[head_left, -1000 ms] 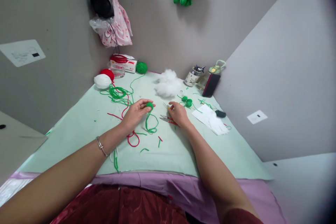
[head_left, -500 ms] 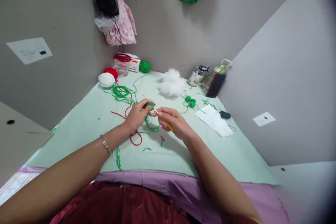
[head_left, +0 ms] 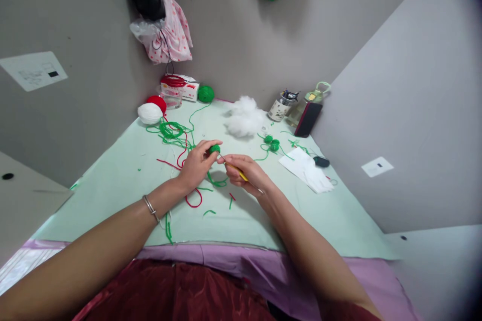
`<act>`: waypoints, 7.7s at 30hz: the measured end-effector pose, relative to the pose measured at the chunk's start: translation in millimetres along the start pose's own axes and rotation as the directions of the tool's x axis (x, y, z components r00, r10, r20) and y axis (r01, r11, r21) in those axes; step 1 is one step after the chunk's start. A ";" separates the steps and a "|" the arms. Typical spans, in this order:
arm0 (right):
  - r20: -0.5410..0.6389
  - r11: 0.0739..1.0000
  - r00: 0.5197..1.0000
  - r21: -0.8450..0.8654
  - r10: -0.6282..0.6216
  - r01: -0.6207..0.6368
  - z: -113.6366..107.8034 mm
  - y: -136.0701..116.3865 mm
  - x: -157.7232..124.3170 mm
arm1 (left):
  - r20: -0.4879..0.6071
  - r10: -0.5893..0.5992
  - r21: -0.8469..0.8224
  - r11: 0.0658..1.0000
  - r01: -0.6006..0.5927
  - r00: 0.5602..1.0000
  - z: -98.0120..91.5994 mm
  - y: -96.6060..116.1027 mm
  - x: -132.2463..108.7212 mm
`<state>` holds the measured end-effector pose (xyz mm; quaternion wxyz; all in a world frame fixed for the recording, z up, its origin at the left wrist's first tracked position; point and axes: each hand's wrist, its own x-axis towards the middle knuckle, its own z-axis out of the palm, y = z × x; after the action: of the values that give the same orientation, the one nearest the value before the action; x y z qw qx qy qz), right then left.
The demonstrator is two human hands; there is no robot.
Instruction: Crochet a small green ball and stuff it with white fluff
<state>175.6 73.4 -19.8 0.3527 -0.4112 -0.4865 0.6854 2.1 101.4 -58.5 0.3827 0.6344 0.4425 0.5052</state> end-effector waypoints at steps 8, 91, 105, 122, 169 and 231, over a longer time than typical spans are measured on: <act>-0.094 0.985 0.987 -0.125 -0.128 0.116 5.6 3.1 0.9 | 0.096 -0.010 -0.046 0.999 0.015 0.995 0.5 0.4 0.5; -0.115 0.692 0.696 -0.306 -0.709 0.654 -118.2 -46.3 -95.1 | -0.361 -0.294 -0.619 0.785 0.009 0.885 -74.1 -27.7 60.1; -0.132 0.309 0.971 -0.949 -0.197 -0.066 -73.6 -48.0 -60.1 | 0.016 -0.197 -0.639 0.752 0.162 0.980 -40.5 12.6 26.6; -0.016 0.170 0.990 -0.985 -0.142 0.009 -55.7 -35.8 -54.7 | 0.170 -0.130 -0.592 0.779 0.206 0.977 -17.4 15.5 7.7; -0.320 0.828 0.768 -0.305 -0.554 0.471 -8.8 -9.8 -27.2 | 0.489 -0.172 -0.602 0.643 0.473 0.855 -7.7 25.9 -9.0; -0.701 0.804 0.482 -0.225 -0.526 0.551 72.2 32.0 -48.5 | 0.047 0.730 0.425 0.603 -0.675 0.682 2.5 54.0 -58.8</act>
<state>127.5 -5.6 -26.1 0.7195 -0.4716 -0.3953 0.3219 8.2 28.5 -26.4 -0.0188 0.7873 0.2761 0.5509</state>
